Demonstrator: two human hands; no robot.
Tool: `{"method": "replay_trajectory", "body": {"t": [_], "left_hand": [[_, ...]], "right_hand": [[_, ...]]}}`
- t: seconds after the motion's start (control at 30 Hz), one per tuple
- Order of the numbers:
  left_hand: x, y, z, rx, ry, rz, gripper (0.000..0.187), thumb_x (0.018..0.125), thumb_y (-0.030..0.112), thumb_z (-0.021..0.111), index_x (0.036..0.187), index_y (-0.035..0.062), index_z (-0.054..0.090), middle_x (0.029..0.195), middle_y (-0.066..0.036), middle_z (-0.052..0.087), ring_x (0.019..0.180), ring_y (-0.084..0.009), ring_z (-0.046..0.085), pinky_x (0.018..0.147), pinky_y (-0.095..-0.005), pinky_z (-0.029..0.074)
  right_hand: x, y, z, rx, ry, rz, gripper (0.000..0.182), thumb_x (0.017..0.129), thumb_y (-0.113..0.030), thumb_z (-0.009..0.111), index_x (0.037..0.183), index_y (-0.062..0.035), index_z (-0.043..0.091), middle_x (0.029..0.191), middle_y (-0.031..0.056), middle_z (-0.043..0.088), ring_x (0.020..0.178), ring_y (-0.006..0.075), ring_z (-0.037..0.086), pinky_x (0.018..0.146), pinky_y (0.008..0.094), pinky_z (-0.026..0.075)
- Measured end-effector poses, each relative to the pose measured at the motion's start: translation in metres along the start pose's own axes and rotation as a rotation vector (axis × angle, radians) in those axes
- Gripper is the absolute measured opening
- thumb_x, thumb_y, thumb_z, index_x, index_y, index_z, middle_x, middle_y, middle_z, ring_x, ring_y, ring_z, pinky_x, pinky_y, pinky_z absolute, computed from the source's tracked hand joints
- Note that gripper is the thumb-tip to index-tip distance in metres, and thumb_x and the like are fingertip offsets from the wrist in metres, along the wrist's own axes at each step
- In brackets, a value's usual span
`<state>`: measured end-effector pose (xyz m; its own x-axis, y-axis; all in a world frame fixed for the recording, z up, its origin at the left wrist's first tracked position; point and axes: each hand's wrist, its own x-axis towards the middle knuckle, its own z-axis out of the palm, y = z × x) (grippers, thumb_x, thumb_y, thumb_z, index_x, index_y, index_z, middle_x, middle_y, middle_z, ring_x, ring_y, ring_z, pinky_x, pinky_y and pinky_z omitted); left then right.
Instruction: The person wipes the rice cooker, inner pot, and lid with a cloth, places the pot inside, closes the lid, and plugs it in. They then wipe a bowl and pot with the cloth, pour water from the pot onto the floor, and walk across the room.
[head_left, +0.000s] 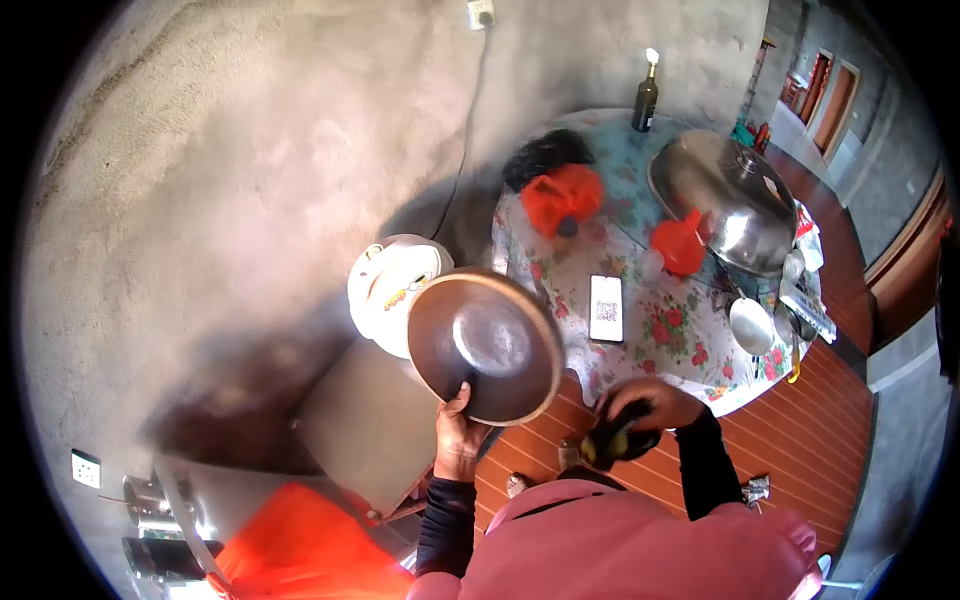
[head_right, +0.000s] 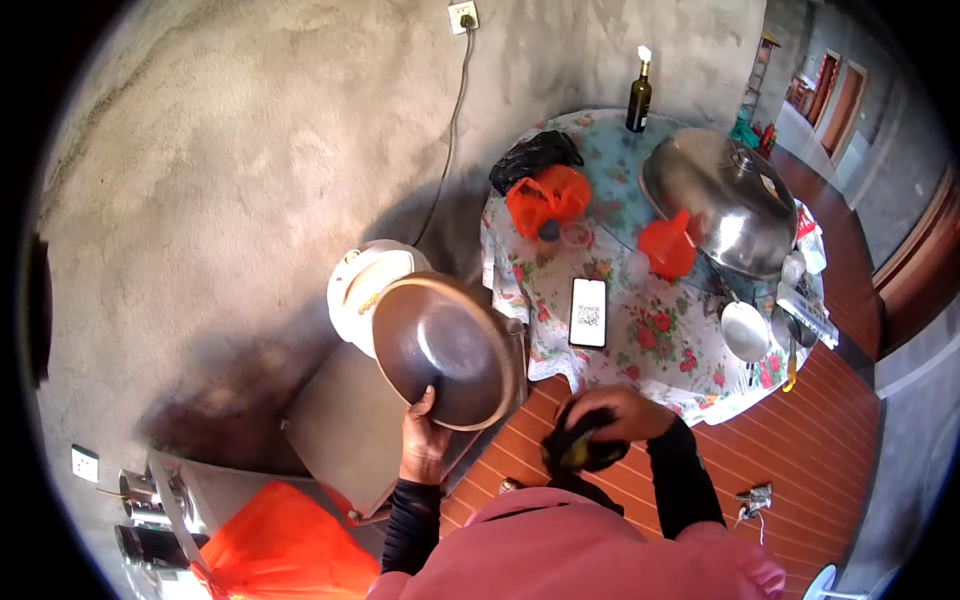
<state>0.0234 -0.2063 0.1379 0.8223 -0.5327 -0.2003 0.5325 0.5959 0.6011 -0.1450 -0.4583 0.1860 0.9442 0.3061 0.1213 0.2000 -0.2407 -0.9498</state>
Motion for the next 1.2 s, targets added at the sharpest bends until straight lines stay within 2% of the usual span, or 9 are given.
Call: {"method": "replay_trajectory", "body": {"t": [0.07, 0.17, 0.2, 0.4, 0.47, 0.63, 0.93, 1.07, 1.2], "left_hand": [[0.009, -0.008, -0.007, -0.014, 0.085, -0.072, 0.043, 0.086, 0.012, 0.053, 0.126, 0.0076, 0.041, 0.12, -0.008, 0.05, 0.109, -0.0242, 0.05, 0.093, -0.0408, 0.043], [0.039, -0.044, -0.064, -0.515, -0.428, -0.149, 0.04, 0.091, 0.034, 0.045, 0.124, 0.0109, 0.046, 0.118, -0.009, 0.051, 0.095, -0.0213, 0.057, 0.077, -0.0316, 0.05], [0.04, -0.047, -0.059, -0.566, -0.454, -0.193, 0.041, 0.091, 0.034, 0.046, 0.125, 0.0109, 0.046, 0.119, -0.009, 0.05, 0.095, -0.0203, 0.057, 0.077, -0.0308, 0.049], [0.012, -0.068, -0.065, -0.383, -0.411, -0.287, 0.04, 0.09, 0.032, 0.048, 0.124, 0.0105, 0.045, 0.118, -0.009, 0.05, 0.09, -0.0176, 0.056, 0.071, -0.0276, 0.047], [0.005, -0.07, -0.071, -0.309, -0.395, -0.285, 0.039, 0.09, 0.03, 0.048, 0.124, 0.0102, 0.045, 0.116, -0.009, 0.05, 0.088, -0.0172, 0.055, 0.068, -0.0268, 0.046], [0.01, -0.062, -0.07, -0.243, -0.378, -0.265, 0.036, 0.09, 0.025, 0.049, 0.123, 0.0096, 0.044, 0.11, -0.01, 0.051, 0.082, -0.0162, 0.053, 0.063, -0.025, 0.044], [0.0, -0.062, -0.084, -0.1, -0.398, -0.329, 0.032, 0.09, 0.016, 0.051, 0.12, 0.0084, 0.043, 0.101, -0.011, 0.053, 0.071, -0.0144, 0.05, 0.052, -0.0216, 0.041], [0.002, -0.058, -0.068, -0.14, -0.279, -0.314, 0.032, 0.09, 0.017, 0.048, 0.121, 0.0087, 0.042, 0.1, -0.011, 0.054, 0.071, -0.0161, 0.051, 0.054, -0.0241, 0.043], [0.01, -0.057, -0.081, -0.137, -0.337, -0.287, 0.041, 0.092, 0.033, 0.043, 0.125, 0.0083, 0.04, 0.109, -0.011, 0.053, 0.087, -0.0233, 0.054, 0.069, -0.034, 0.048]], "right_hand": [[-0.014, 0.011, 0.001, 0.164, 0.552, -0.085, 0.025, 0.075, -0.001, 0.057, 0.1, -0.0012, 0.056, 0.108, 0.0118, 0.053, 0.099, 0.0223, 0.054, 0.087, 0.0323, 0.041], [-0.001, 0.009, 0.023, -0.724, 1.115, -0.089, 0.027, 0.081, -0.01, 0.06, 0.105, 0.0013, 0.054, 0.107, 0.0144, 0.051, 0.099, 0.0264, 0.051, 0.087, 0.0346, 0.04], [0.014, 0.007, 0.039, 0.001, 1.328, -0.108, 0.031, 0.08, -0.004, 0.055, 0.11, 0.001, 0.047, 0.109, 0.0131, 0.051, 0.1, 0.0244, 0.052, 0.086, 0.0339, 0.04], [0.096, -0.046, 0.085, -0.911, 0.398, -0.807, 0.024, 0.078, -0.017, 0.059, 0.101, -0.0182, 0.057, 0.118, 0.0074, 0.05, 0.104, 0.0267, 0.051, 0.089, 0.0406, 0.043], [0.109, -0.049, 0.094, -0.946, 0.453, -0.958, 0.022, 0.076, -0.018, 0.058, 0.098, -0.0187, 0.058, 0.117, 0.0026, 0.05, 0.105, 0.0268, 0.051, 0.085, 0.0417, 0.044], [0.134, -0.095, 0.052, -0.545, 0.651, -0.488, 0.045, 0.06, 0.005, 0.067, 0.102, -0.0126, 0.062, 0.116, 0.0124, 0.05, 0.105, 0.0315, 0.049, 0.086, 0.0383, 0.043], [0.202, -0.024, 0.0, -0.377, 0.891, -0.238, 0.022, 0.076, -0.004, 0.061, 0.098, -0.0035, 0.057, 0.093, 0.0117, 0.059, 0.087, 0.0256, 0.058, 0.077, 0.0309, 0.045], [0.187, 0.008, 0.033, -0.351, 1.134, -0.297, 0.043, 0.08, -0.013, 0.06, 0.119, -0.0041, 0.044, 0.125, 0.0216, 0.04, 0.113, 0.0352, 0.041, 0.095, 0.0394, 0.034], [0.147, 0.003, 0.051, -0.13, 0.61, -0.219, 0.089, 0.073, -0.034, 0.071, 0.138, -0.0053, 0.018, 0.142, 0.028, 0.006, 0.133, 0.0415, 0.008, 0.106, 0.0466, 0.016]]}}
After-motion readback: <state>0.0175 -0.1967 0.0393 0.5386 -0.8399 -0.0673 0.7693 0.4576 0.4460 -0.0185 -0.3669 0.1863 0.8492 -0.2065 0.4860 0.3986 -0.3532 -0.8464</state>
